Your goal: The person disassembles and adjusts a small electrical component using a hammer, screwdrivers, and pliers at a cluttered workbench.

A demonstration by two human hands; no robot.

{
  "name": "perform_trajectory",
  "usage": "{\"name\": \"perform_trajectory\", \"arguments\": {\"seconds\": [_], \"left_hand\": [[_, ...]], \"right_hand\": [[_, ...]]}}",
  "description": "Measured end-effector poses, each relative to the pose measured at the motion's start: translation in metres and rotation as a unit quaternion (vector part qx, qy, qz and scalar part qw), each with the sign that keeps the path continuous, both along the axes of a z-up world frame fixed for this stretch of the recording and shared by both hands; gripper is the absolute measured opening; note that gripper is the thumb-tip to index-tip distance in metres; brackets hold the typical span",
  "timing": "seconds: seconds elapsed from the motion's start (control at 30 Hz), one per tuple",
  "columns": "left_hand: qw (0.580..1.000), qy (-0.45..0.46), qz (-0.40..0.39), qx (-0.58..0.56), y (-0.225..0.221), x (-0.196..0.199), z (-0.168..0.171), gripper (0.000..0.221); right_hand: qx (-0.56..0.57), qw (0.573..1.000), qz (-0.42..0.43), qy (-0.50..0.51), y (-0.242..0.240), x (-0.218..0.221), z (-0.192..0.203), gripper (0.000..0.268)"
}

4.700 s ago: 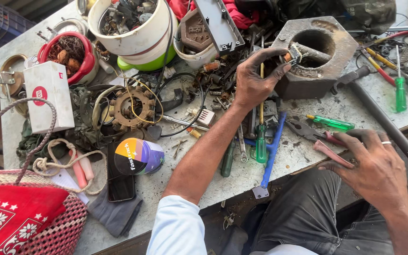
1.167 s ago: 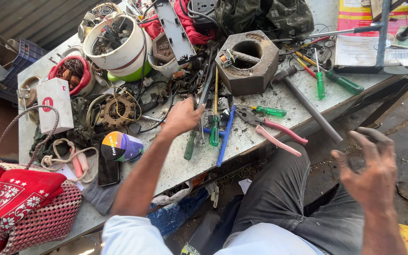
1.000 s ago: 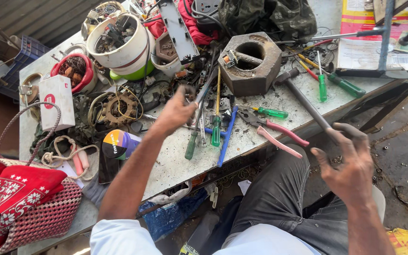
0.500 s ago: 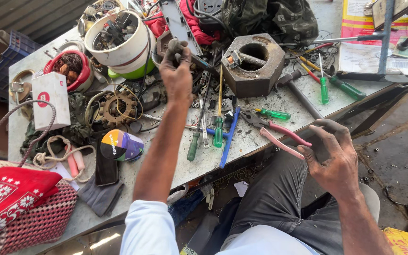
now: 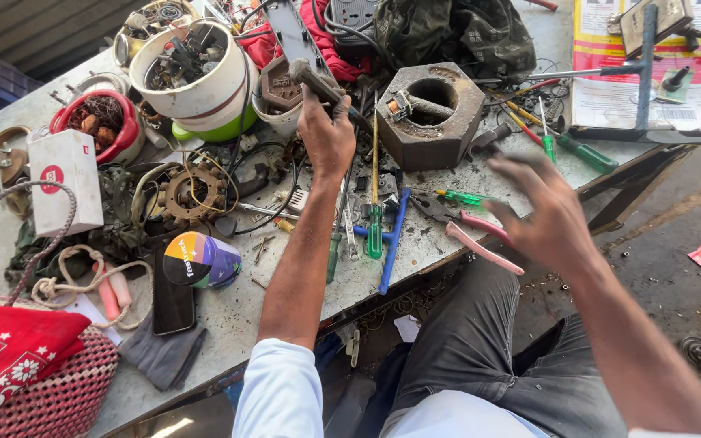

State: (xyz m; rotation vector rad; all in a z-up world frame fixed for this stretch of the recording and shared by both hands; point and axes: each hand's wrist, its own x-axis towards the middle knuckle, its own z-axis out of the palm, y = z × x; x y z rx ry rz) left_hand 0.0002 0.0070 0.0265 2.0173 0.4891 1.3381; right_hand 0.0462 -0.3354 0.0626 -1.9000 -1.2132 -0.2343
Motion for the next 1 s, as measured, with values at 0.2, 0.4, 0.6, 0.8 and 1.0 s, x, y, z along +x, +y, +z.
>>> {"name": "perform_trajectory", "arguments": {"seconds": [0.2,0.4,0.6,0.8,1.0], "left_hand": [[0.996,-0.054,-0.037,0.067,-0.007,-0.01,0.024,0.02],[0.993,-0.088,-0.063,0.055,-0.01,-0.012,0.057,0.04],[0.987,-0.133,-0.092,-0.002,-0.007,0.021,0.072,0.046],[0.983,-0.152,-0.105,-0.003,-0.012,0.04,0.063,0.044],[0.978,-0.148,-0.145,0.005,-0.016,0.046,0.058,0.043]], "right_hand": [[-0.064,0.997,0.03,0.028,0.079,0.055,0.016,0.045],[-0.134,0.984,0.112,0.03,0.156,0.089,0.029,0.058],[-0.162,0.985,0.064,0.006,0.179,0.093,0.013,0.049],[-0.099,0.995,0.003,0.016,0.162,0.101,0.006,0.04],[-0.094,0.995,-0.021,-0.012,0.164,0.095,0.009,0.04]]}}
